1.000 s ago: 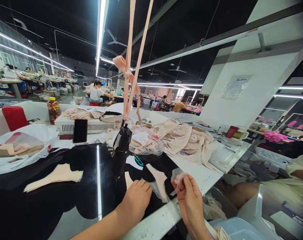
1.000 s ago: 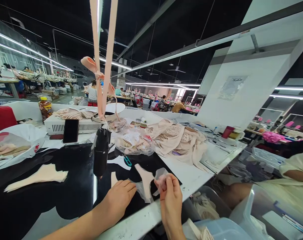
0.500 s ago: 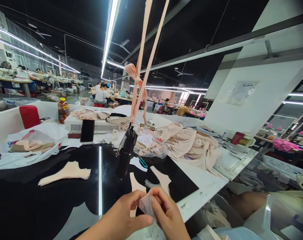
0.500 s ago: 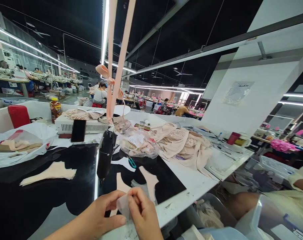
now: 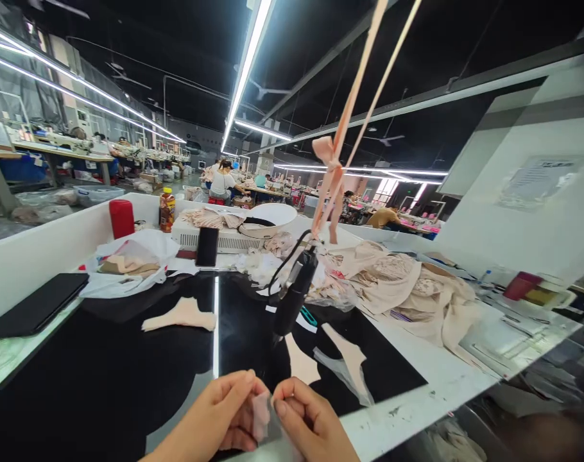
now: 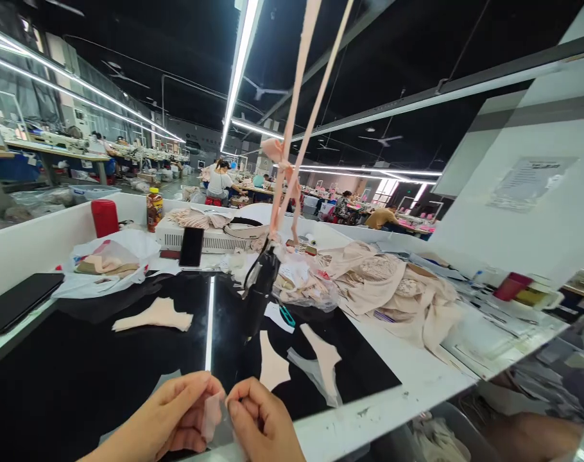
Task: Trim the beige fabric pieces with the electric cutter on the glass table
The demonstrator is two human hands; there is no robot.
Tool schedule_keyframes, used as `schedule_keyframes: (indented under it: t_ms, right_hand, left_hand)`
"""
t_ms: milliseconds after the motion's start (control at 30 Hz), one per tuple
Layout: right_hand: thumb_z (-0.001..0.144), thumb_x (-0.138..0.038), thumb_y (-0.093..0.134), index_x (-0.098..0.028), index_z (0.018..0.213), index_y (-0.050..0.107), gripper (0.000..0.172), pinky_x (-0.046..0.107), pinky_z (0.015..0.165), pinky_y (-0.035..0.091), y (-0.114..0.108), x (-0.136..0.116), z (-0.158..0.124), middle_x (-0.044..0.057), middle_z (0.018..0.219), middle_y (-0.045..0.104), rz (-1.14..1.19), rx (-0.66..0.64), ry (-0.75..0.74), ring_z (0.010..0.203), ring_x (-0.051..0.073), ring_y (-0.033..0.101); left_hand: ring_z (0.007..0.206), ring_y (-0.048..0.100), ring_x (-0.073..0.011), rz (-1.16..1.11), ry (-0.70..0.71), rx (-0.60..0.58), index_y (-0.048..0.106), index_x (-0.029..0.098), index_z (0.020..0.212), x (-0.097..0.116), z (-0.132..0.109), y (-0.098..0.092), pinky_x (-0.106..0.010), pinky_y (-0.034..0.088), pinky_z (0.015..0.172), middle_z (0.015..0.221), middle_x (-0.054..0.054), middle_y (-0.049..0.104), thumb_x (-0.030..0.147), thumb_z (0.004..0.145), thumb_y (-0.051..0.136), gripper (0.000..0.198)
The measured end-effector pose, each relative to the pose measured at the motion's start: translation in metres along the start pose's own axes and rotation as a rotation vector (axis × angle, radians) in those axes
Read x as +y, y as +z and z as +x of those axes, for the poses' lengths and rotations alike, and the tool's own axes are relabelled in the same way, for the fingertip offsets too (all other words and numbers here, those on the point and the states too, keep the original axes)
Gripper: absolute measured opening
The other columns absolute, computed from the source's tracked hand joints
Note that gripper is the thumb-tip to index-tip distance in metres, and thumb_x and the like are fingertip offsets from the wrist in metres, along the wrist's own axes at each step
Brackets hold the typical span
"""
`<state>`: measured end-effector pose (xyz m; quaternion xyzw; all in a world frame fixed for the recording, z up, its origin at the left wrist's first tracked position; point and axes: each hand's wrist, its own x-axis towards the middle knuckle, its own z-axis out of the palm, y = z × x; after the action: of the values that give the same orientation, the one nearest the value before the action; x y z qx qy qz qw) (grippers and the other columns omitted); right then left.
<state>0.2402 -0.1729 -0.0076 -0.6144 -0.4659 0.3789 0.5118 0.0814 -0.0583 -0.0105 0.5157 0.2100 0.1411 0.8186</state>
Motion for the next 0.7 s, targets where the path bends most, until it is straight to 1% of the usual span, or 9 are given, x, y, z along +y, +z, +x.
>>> schedule_keyframes:
  t_ms: [133,200,300,367,400,467,533,600,700]
  right_hand:
    - [0.081,-0.079,0.065,-0.022,0.086,0.058,0.057,0.021,0.044,0.018,0.009,0.001,0.002,-0.01,0.056,0.039,0.12,-0.058,0.107,0.046,0.006,0.026]
    - [0.079,-0.079,0.067,-0.023,0.087,0.058,0.058,0.021,0.043,0.017,0.013,0.002,0.003,-0.01,0.055,0.039,0.146,-0.08,0.139,0.045,0.006,0.026]
    - [0.078,-0.08,0.067,-0.023,0.085,0.058,0.059,0.021,0.043,0.016,0.018,0.001,0.005,-0.01,0.054,0.038,0.12,-0.1,0.166,0.045,0.007,0.026]
    - [0.077,-0.082,0.066,-0.022,0.083,0.058,0.061,0.022,0.044,0.016,0.021,0.0,0.006,-0.01,0.054,0.038,0.103,-0.11,0.174,0.045,0.007,0.026]
    - [0.076,-0.083,0.066,-0.022,0.082,0.058,0.061,0.022,0.044,0.016,0.022,-0.001,0.006,-0.01,0.055,0.039,0.101,-0.113,0.176,0.046,0.007,0.025]
    - [0.076,-0.083,0.065,-0.022,0.082,0.058,0.061,0.023,0.046,0.016,0.023,-0.002,0.005,-0.01,0.055,0.038,0.095,-0.109,0.178,0.047,0.007,0.024]
    - [0.077,-0.082,0.066,-0.022,0.083,0.058,0.061,0.023,0.047,0.017,0.024,-0.001,0.005,-0.01,0.055,0.037,0.085,-0.093,0.184,0.049,0.007,0.024]
    - [0.076,-0.082,0.067,-0.022,0.083,0.058,0.061,0.023,0.048,0.017,0.025,0.001,0.005,-0.009,0.056,0.038,0.086,-0.077,0.193,0.05,0.008,0.026]
    - [0.075,-0.082,0.068,-0.022,0.084,0.059,0.061,0.025,0.05,0.018,0.026,0.003,0.005,-0.008,0.058,0.041,0.102,-0.077,0.207,0.052,0.009,0.029]
  left_hand:
    - [0.069,0.063,-0.013,-0.059,-0.011,0.043,0.068,0.015,0.098,0.007,-0.014,-0.001,-0.023,0.051,0.065,0.081,-0.005,0.067,0.076,0.081,0.071,0.064]
    - [0.068,0.062,-0.0122,-0.037,0.003,0.063,0.067,0.016,0.099,0.007,-0.017,-0.004,-0.022,0.05,0.063,0.081,-0.003,0.066,0.072,0.071,0.082,0.065]
    - [0.067,0.06,-0.0108,0.017,0.032,0.05,0.067,0.017,0.095,0.002,-0.019,-0.01,-0.022,0.049,0.062,0.081,0.0,0.066,0.053,0.055,0.097,0.063]
    - [0.065,0.06,-0.0106,0.033,0.053,0.053,0.067,0.016,0.092,-0.001,-0.019,-0.012,-0.022,0.049,0.062,0.078,0.0,0.066,0.049,0.058,0.096,0.056]
    - [0.063,0.06,-0.0106,0.031,0.06,0.068,0.067,0.015,0.091,-0.003,-0.019,-0.013,-0.022,0.049,0.062,0.076,0.0,0.067,0.053,0.063,0.093,0.053]
    - [0.06,0.06,-0.0111,0.007,0.068,0.109,0.067,0.015,0.09,-0.005,-0.018,-0.015,-0.023,0.049,0.058,0.074,-0.002,0.067,0.065,0.073,0.082,0.056]
    - [0.06,0.061,-0.0111,-0.025,0.057,0.122,0.068,0.015,0.09,-0.007,-0.018,-0.017,-0.022,0.049,0.057,0.075,-0.003,0.069,0.073,0.076,0.076,0.061]
    - [0.061,0.063,-0.011,-0.04,0.045,0.117,0.068,0.015,0.092,-0.007,-0.019,-0.018,-0.021,0.049,0.058,0.078,-0.004,0.07,0.071,0.075,0.079,0.06]
    - [0.062,0.064,-0.0106,-0.036,0.058,0.118,0.067,0.015,0.094,-0.005,-0.021,-0.021,-0.02,0.049,0.058,0.079,-0.003,0.071,0.06,0.071,0.088,0.055]
